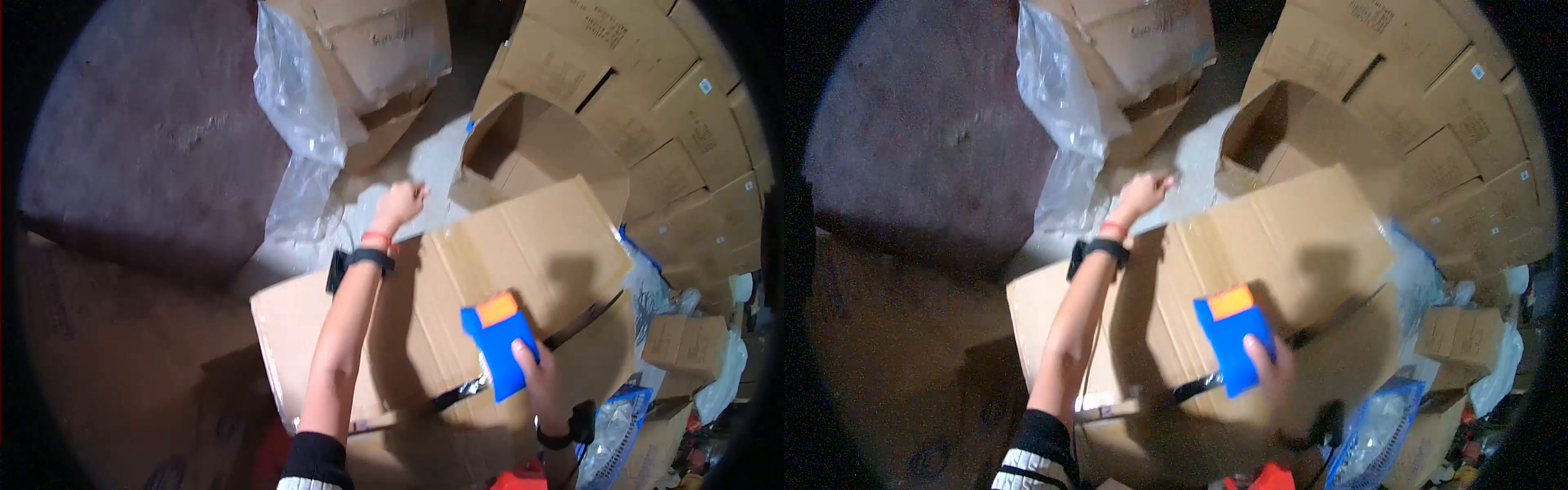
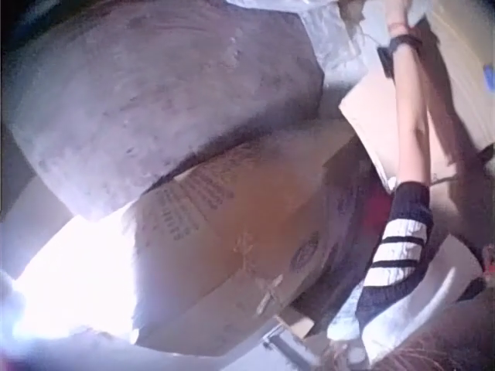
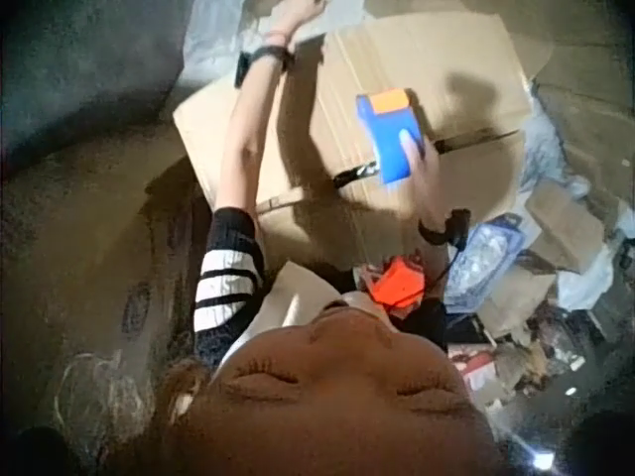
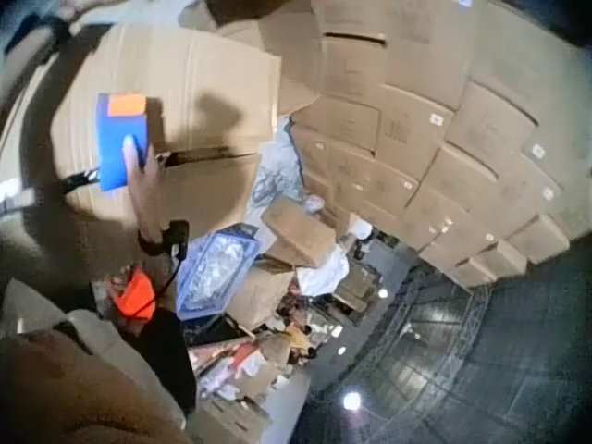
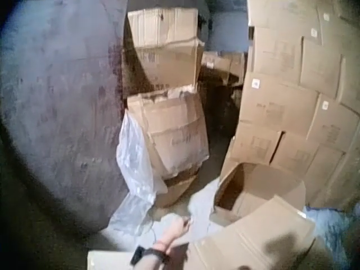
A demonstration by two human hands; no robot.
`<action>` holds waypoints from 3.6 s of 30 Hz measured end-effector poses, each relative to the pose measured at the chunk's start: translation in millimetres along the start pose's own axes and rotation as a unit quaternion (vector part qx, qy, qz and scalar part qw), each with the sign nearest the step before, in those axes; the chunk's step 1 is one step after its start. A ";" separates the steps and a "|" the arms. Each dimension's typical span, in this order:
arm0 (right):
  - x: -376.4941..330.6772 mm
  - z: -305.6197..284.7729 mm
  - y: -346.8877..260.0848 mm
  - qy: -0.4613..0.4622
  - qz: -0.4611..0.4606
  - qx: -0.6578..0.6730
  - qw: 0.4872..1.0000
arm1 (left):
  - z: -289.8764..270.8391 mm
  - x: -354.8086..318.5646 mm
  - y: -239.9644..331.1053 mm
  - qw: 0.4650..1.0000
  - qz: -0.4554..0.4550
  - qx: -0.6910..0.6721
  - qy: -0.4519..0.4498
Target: Taping cardboard boxes closed using a tape dispenser in a warehouse environment.
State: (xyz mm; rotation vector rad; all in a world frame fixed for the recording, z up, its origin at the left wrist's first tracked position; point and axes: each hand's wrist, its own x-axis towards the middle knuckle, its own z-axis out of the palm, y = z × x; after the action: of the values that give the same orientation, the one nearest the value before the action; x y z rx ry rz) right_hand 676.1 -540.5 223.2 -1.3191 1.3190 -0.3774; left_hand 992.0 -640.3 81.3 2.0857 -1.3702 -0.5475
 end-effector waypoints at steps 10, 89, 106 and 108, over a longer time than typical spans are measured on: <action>-10.6 -2.8 4.7 -0.011 0.010 -0.029 0.999 | -42.4 -12.4 10.8 0.991 0.031 0.127 0.011; -22.5 4.8 88.3 -0.184 -0.079 0.161 0.966 | 45.8 -108.1 26.7 0.985 0.070 0.129 -0.096; -11.1 13.7 134.4 -0.047 -0.219 0.147 0.963 | 41.6 -213.4 87.4 0.990 0.088 0.051 0.102; -3.7 22.8 136.9 -0.049 -0.205 0.119 0.970 | 38.6 -227.0 63.9 0.988 0.070 0.027 0.137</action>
State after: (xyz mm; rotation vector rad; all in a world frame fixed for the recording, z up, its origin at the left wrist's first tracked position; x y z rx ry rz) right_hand 632.5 -484.1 104.0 -1.3829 0.8807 -0.7229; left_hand 836.2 -460.0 100.1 1.9999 -1.3683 -0.1580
